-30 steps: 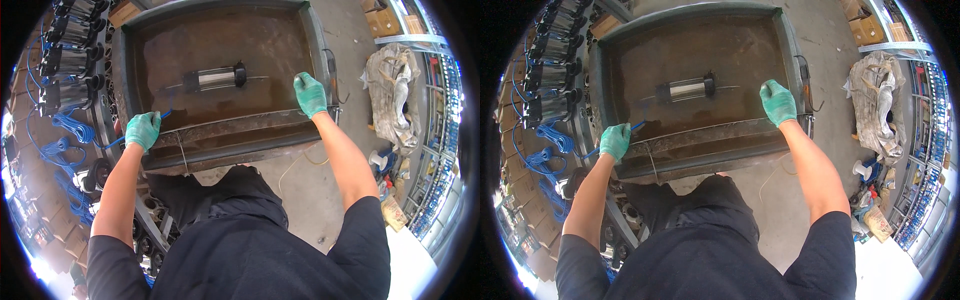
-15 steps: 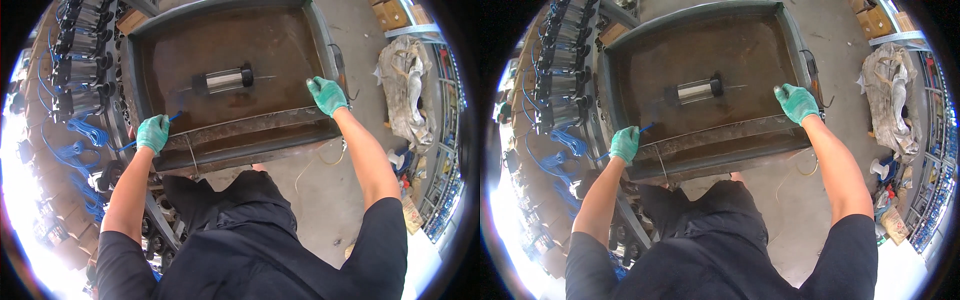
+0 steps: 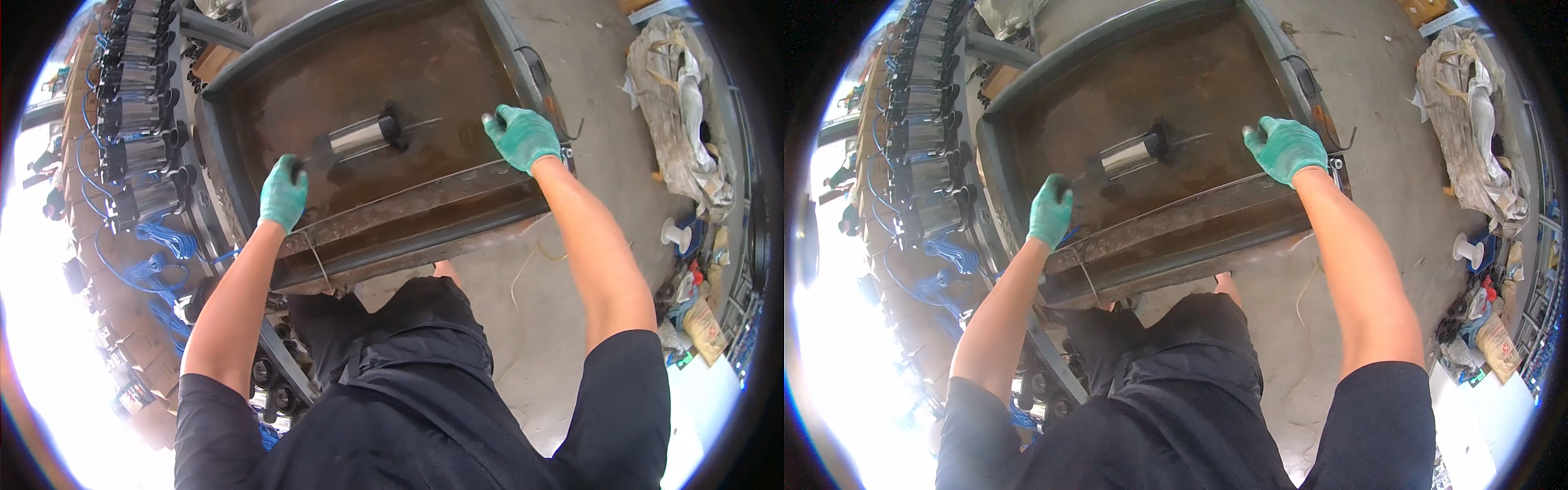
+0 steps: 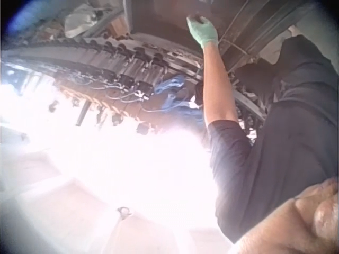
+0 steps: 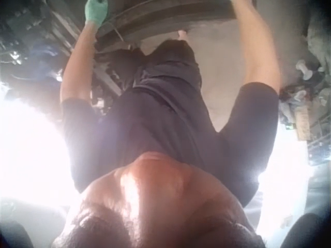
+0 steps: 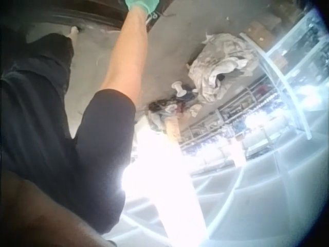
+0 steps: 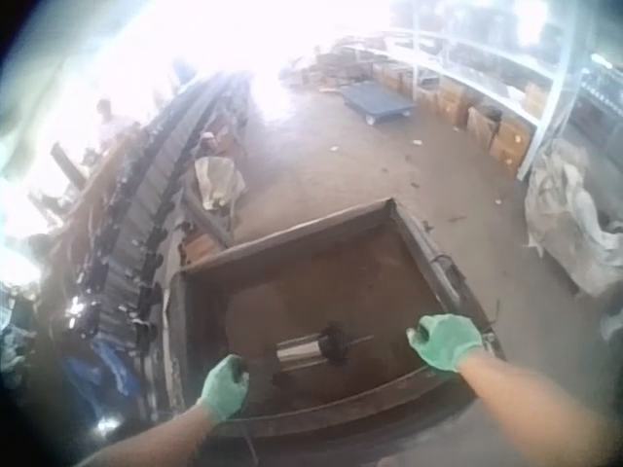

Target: The person tests water pumps by mounting each pump into a testing fixture, submerging it in a water tank, lifting it out, and placing it in a line on the workbench.

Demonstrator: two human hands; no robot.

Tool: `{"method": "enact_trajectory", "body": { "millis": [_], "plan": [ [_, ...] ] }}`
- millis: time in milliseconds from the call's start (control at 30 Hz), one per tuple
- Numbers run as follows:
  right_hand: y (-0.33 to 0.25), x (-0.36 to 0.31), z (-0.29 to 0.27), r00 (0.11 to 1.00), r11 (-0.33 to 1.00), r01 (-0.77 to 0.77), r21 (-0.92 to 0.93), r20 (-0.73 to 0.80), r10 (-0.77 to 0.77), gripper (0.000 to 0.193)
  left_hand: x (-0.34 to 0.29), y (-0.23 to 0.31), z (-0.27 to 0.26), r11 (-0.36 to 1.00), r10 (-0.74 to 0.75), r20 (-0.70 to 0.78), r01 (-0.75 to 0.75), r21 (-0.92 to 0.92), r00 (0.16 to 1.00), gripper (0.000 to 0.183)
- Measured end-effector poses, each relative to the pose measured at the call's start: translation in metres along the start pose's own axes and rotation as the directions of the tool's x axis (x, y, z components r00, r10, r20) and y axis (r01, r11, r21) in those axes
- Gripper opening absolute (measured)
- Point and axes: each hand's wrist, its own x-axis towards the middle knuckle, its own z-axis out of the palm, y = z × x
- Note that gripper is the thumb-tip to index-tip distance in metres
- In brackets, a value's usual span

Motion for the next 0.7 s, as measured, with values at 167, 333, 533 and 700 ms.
{"method": "enact_trajectory", "body": {
  "millis": [167, 333, 533, 700],
  "plan": [
    [0.005, 0.0, 0.0, 0.999, 1.0, -0.029, 0.001, 0.033, 0.029, 0.047, 0.04, 0.078, 0.054, 0.993, -0.09, 0.104, 0.098, -0.066, 0.991, 0.017],
    [-0.002, -0.002, -0.008, 0.995, 1.0, -0.026, 0.0, 0.092, 0.026, 0.046, 0.071, 0.103, 0.102, 0.977, -0.213, 0.222, 0.212, 0.033, 0.951, 0.025],
    [0.002, -0.004, -0.015, 0.989, 0.999, -0.037, 0.009, 0.142, 0.035, 0.048, 0.091, 0.129, 0.115, 0.534, -0.473, 0.554, 0.723, -0.438, 0.685, 0.025],
    [0.002, -0.004, -0.015, 0.988, 0.999, -0.005, 0.036, 0.155, -0.001, 0.048, 0.078, 0.104, 0.116, 0.562, -0.46, 0.534, 0.699, -0.443, 0.709, 0.029]
  ]
}}
